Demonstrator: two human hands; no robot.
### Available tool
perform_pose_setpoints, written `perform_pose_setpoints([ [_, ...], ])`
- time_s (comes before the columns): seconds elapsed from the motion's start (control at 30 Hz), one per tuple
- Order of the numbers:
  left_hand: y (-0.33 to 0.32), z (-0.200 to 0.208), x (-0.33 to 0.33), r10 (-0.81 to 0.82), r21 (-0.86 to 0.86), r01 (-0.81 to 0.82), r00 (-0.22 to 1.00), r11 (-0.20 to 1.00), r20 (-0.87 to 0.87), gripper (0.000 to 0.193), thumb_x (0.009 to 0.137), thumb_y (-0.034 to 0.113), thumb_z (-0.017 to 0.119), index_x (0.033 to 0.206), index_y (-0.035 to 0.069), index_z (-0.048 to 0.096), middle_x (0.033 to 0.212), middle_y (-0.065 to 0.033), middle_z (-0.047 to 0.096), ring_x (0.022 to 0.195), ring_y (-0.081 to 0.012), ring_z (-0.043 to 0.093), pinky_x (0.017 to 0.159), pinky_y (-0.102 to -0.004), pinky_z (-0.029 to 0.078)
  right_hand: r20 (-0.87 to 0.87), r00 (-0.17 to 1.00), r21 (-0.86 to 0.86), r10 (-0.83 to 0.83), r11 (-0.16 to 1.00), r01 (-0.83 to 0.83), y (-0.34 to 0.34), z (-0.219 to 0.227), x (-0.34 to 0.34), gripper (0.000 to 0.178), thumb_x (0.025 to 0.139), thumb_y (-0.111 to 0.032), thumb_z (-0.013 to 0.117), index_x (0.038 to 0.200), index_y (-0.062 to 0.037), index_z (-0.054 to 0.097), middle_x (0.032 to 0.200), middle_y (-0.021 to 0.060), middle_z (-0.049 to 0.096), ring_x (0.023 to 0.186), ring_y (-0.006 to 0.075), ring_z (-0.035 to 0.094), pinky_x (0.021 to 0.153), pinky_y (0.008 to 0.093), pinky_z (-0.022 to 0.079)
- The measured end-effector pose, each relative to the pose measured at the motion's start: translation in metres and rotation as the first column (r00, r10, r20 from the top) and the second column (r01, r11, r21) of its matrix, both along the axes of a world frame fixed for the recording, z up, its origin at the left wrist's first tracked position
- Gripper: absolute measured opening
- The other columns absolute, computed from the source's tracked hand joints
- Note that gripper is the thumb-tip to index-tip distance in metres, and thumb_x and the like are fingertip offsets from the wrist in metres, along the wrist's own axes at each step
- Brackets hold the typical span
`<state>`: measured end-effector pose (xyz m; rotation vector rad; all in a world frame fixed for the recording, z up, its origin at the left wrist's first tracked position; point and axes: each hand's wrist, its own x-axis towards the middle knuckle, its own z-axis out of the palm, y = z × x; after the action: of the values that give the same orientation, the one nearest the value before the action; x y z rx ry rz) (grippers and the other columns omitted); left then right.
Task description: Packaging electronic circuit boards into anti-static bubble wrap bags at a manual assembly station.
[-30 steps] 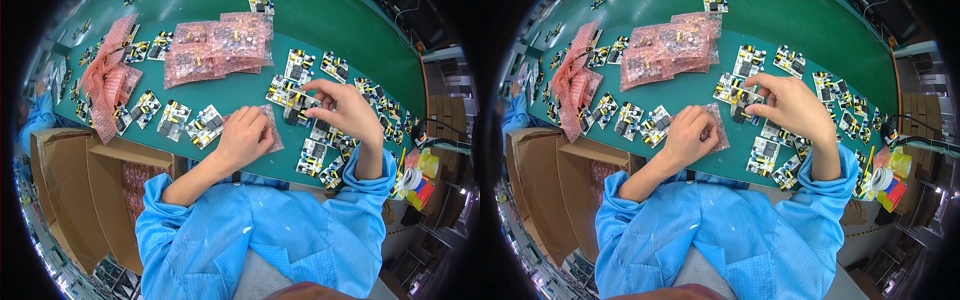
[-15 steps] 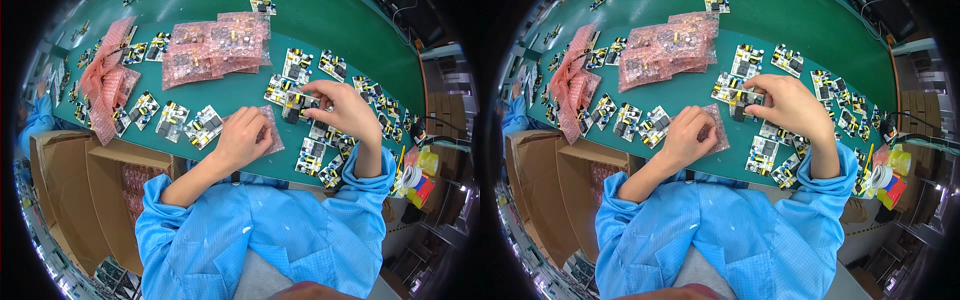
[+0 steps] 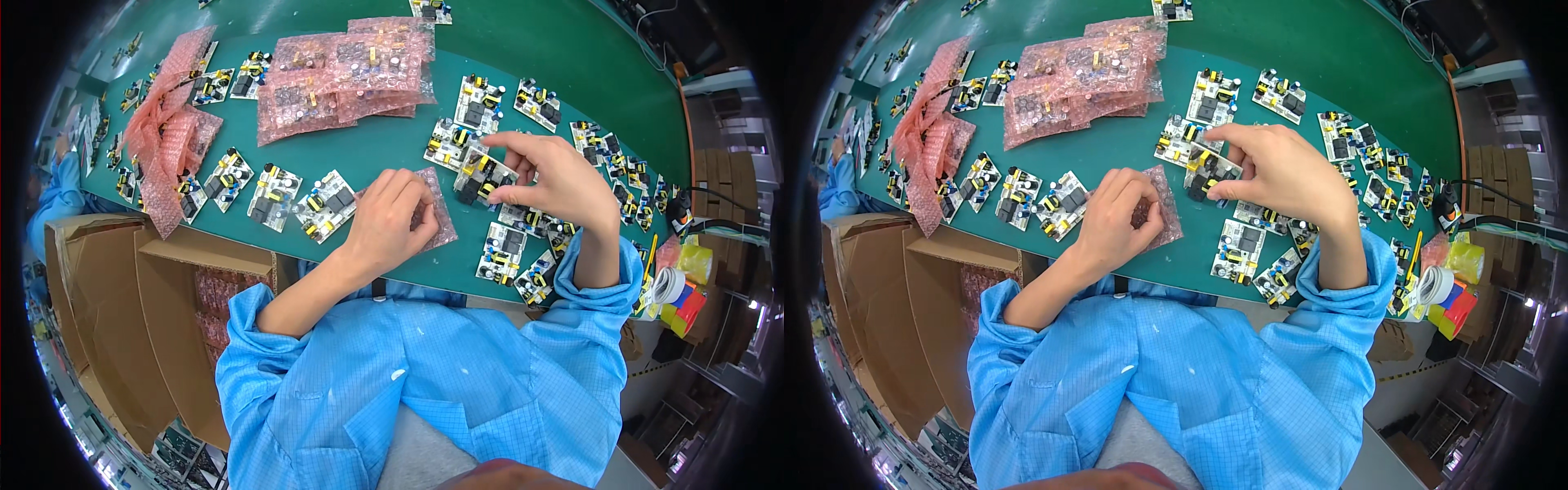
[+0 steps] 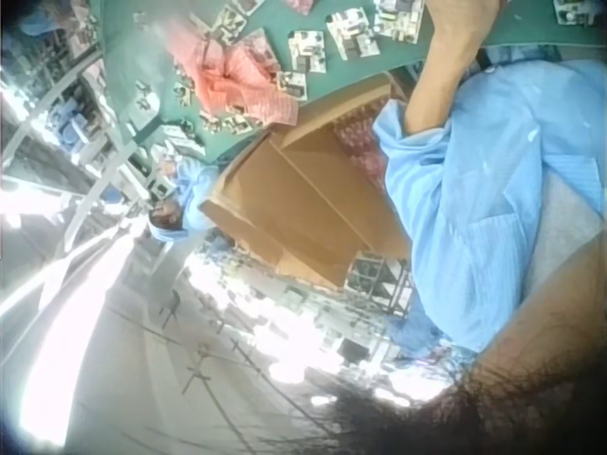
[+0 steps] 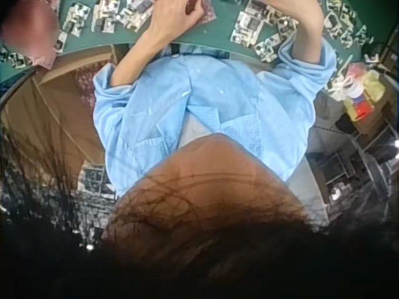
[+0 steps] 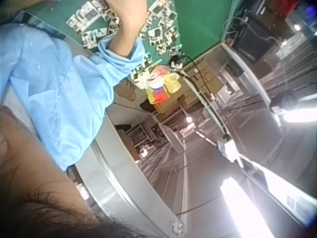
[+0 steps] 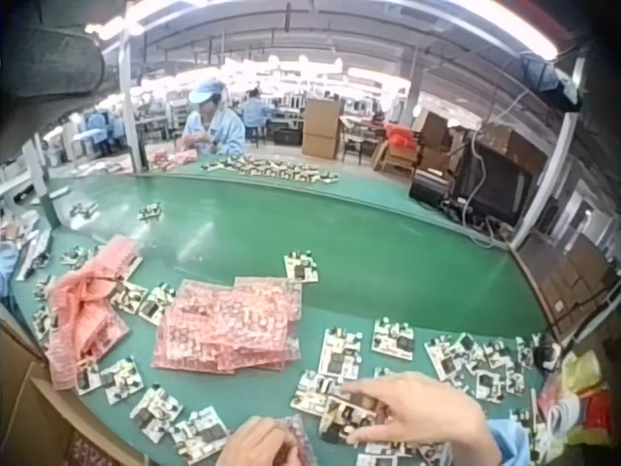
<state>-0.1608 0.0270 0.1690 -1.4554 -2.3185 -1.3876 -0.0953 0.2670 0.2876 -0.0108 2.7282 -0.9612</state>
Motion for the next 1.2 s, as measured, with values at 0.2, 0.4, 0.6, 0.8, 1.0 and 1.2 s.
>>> perform_pose_setpoints([
  [0.2, 0.001, 0.0, 0.001, 0.007, -0.004, -0.007, 1.0, 1.0, -0.029, 0.02, 0.073, 0.0, 0.07, 0.087, 0.002, 0.056, 0.091, -0.0114, 0.057, 0.085, -0.0305, 0.058, 0.073, -0.0412, 0.049, -0.035, 0.994, 0.02, 0.108, 0.994, -0.107, -0.001, -0.006, 0.003, 0.081, 0.07, -0.011, 0.087, 0.145, -0.0165, 0.057, 0.075, 0.0039, 0.052, 0.067, 0.0174, 0.051, 0.063, 0.032, 0.048],
  [0.4, 0.002, -0.003, 0.002, 0.015, -0.004, -0.015, 0.998, 1.0, -0.059, 0.021, 0.073, -0.001, 0.071, 0.088, 0.002, 0.055, 0.093, -0.0121, 0.057, 0.087, -0.0309, 0.058, 0.075, -0.041, 0.049, 0.01, 0.995, 0.035, 0.101, 0.994, -0.101, -0.002, -0.004, 0.002, 0.074, 0.071, -0.012, 0.086, 0.14, -0.015, 0.059, 0.076, 0.004, 0.053, 0.067, 0.0177, 0.052, 0.064, 0.0315, 0.048],
  [0.6, 0.002, -0.005, 0.002, 0.026, 0.005, -0.026, 0.998, 1.0, -0.054, 0.024, 0.072, -0.002, 0.072, 0.089, 0.002, 0.055, 0.094, -0.012, 0.057, 0.088, -0.0309, 0.058, 0.077, -0.0412, 0.049, 0.009, 0.999, 0.002, 0.049, 0.999, -0.049, -0.004, -0.008, 0.001, 0.071, 0.074, -0.008, 0.082, 0.14, -0.0104, 0.057, 0.08, 0.0045, 0.055, 0.071, 0.0178, 0.055, 0.066, 0.031, 0.05],
  [0.8, 0.001, -0.004, 0.002, 0.044, 0.005, -0.044, 0.999, 0.999, -0.006, 0.026, 0.072, -0.002, 0.073, 0.091, 0.002, 0.054, 0.094, -0.0117, 0.057, 0.086, -0.0302, 0.061, 0.073, -0.0407, 0.051, -0.007, 0.998, -0.012, 0.062, 0.998, -0.062, 0.0, -0.009, 0.002, 0.068, 0.076, -0.003, 0.075, 0.141, -0.0077, 0.054, 0.083, 0.0054, 0.056, 0.073, 0.0175, 0.055, 0.07, 0.0307, 0.051],
  [1.0, 0.0, -0.001, 0.001, 0.07, 0.036, -0.071, 0.997, 0.997, 0.012, 0.027, 0.073, -0.003, 0.072, 0.092, 0.002, 0.054, 0.093, -0.0118, 0.057, 0.081, -0.0301, 0.063, 0.067, -0.0403, 0.053, -0.03, 0.997, -0.312, -0.07, 0.948, 0.057, 0.001, -0.005, 0.001, 0.066, 0.08, -0.002, 0.072, 0.142, -0.0039, 0.051, 0.084, 0.001, 0.053, 0.075, 0.0093, 0.053, 0.07, 0.0264, 0.048],
  [1.2, 0.0, -0.004, 0.001, 0.094, 0.054, -0.094, 0.996, 0.994, 0.003, 0.028, 0.074, -0.004, 0.073, 0.094, 0.002, 0.053, 0.095, -0.0123, 0.057, 0.078, -0.0308, 0.064, 0.065, -0.0401, 0.054, 0.05, 0.995, -0.437, -0.086, 0.894, 0.099, 0.0, 0.0, 0.002, 0.064, 0.081, 0.0, 0.072, 0.142, -0.0024, 0.05, 0.082, -0.0027, 0.049, 0.077, 0.0051, 0.052, 0.068, 0.0217, 0.044],
])
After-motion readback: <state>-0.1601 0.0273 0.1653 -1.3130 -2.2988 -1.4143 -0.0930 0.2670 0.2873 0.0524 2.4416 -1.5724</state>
